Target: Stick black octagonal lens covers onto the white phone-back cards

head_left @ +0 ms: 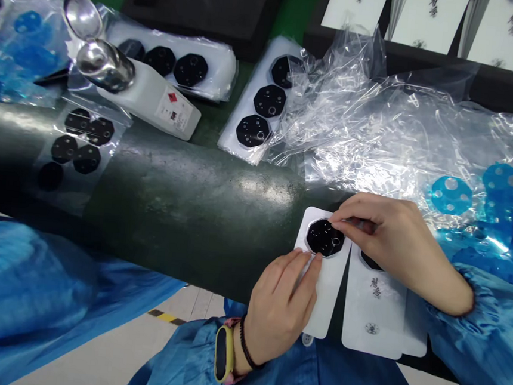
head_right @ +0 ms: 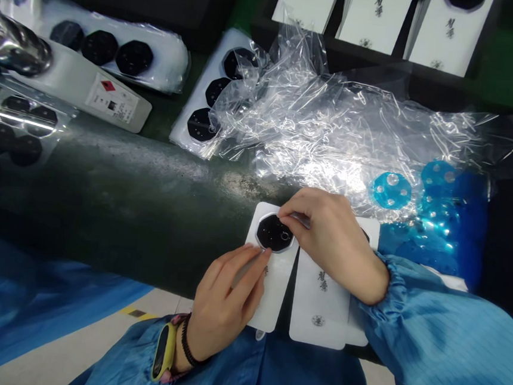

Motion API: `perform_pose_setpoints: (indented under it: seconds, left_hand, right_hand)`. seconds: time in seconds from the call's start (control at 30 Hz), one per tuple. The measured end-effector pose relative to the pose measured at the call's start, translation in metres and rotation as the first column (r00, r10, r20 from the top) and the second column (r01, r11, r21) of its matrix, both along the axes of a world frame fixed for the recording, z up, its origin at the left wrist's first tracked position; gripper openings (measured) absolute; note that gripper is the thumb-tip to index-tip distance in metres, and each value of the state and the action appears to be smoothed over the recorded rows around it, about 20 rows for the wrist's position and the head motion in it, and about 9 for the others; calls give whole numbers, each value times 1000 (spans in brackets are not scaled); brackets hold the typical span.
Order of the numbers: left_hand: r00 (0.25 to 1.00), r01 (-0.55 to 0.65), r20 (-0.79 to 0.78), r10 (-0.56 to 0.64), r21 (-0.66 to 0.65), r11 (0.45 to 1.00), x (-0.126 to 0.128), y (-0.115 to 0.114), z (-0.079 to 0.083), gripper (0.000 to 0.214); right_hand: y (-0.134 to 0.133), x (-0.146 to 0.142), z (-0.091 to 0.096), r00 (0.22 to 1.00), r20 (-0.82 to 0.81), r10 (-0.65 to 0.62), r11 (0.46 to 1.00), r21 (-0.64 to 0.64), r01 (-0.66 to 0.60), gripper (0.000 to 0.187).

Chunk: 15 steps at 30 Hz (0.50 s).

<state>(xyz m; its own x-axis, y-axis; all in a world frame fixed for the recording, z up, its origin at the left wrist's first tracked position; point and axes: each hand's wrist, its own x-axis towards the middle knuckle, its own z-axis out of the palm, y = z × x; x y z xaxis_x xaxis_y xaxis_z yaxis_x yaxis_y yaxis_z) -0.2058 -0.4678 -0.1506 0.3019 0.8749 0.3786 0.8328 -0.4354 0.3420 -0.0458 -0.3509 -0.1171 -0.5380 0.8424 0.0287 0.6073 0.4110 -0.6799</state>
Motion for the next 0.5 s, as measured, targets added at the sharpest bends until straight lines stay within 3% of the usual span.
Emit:
perform_pose_setpoints:
  seconds: [0.27, 0.5]
  left_hand:
    - [1000, -3, -3, 3, -14, 1000, 0, 1, 0, 24]
    - [1000, -5, 17, 6, -51, 999, -1, 3, 1, 24]
  right_hand:
    - [-5, 1, -2, 1000, 26, 16, 993, 113, -19, 14]
    - [-12, 3, -3, 997, 67, 26, 989, 141, -36, 28]
